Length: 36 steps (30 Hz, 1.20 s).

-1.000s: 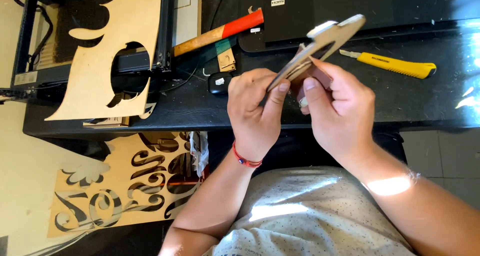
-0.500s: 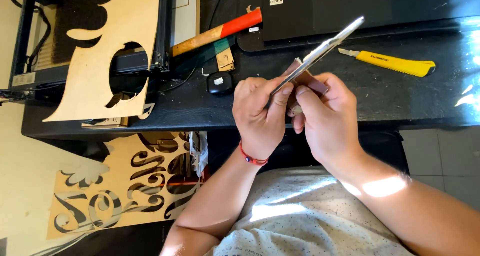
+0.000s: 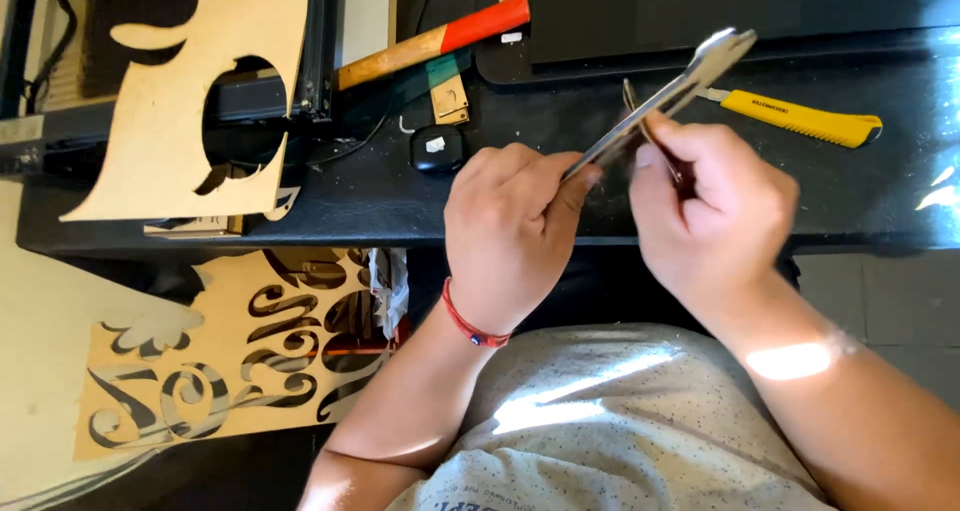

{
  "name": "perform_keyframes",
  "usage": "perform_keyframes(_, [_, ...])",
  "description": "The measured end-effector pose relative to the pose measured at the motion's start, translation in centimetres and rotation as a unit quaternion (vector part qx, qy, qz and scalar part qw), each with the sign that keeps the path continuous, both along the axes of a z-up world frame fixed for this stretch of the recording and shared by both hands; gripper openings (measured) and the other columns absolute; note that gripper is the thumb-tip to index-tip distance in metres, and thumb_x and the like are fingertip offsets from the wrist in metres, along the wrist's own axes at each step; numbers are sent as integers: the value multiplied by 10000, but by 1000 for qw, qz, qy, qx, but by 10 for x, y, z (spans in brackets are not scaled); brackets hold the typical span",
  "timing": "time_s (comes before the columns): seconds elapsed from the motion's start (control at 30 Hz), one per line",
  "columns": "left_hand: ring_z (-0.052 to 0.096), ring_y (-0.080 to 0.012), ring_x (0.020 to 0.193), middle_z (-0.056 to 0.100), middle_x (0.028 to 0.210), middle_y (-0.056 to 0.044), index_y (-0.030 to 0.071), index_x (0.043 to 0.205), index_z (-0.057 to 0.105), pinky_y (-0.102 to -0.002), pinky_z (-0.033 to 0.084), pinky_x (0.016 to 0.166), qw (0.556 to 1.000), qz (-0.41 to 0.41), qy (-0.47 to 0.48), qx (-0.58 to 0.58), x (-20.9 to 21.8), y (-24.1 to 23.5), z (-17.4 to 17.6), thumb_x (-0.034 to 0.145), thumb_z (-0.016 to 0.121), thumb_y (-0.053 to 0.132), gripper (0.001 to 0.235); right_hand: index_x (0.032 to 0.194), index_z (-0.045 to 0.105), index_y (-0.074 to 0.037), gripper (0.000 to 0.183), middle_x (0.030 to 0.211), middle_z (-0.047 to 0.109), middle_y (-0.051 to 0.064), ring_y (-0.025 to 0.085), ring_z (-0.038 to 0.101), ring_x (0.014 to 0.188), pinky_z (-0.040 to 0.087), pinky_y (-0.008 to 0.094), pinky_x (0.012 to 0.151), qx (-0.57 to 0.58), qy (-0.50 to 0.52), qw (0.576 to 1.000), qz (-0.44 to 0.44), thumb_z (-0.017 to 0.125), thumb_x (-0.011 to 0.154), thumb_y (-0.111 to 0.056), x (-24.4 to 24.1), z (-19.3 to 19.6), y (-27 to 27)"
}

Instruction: Sanding the edges of a laser-cut wooden spiral ornament to smooth the surface.

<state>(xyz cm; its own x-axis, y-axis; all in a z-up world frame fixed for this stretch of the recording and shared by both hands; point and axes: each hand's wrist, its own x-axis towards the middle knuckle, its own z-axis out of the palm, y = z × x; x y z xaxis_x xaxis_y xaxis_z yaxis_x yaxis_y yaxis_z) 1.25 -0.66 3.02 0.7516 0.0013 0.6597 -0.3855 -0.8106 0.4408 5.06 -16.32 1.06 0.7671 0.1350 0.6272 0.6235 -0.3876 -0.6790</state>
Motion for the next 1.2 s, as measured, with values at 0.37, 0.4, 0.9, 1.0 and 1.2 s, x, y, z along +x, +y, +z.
perform_keyframes(0.37, [589,-206,731,616,768,-31,82,876,639,-327,453,682,991,-25,73,-110,-5,5,19,964,575,331,271,1023,706,-55,85,714,558,10,114,456,641,393,290,628,-105,150,982,42,760,978,-103,0,17,-4])
perform_keyframes(0.4, [589,-206,731,616,768,-31,82,876,639,-327,453,682,991,-20,72,-113,-6,6,19,964,575,331,271,1023,706,-55,85,714,558,10,114,456,641,393,290,628,-108,150,982,47,760,978,-103,-1,16,-2])
perform_keyframes(0.9, [599,-58,905,661,1104,36,163,1281,571,-207,490,826,942,-72,127,-302,-12,12,0,962,697,225,349,869,465,-51,174,639,501,111,138,450,489,384,253,395,184,340,913,130,565,1012,-54,1,22,9])
perform_keyframes(1.0, [676,-96,984,673,1164,18,170,1238,586,-234,552,902,950,-21,116,-289,-13,11,4,948,712,232,323,997,657,44,82,884,661,111,152,578,804,474,293,703,-32,180,980,76,659,1035,-28,-3,24,2])
perform_keyframes(1.2, [679,-241,1035,682,1095,-92,75,1164,610,-350,562,976,978,-32,-35,-203,-10,16,4,969,717,143,232,1061,741,77,67,1015,746,175,285,708,873,526,376,796,-164,-19,980,111,714,1005,52,-2,35,0])
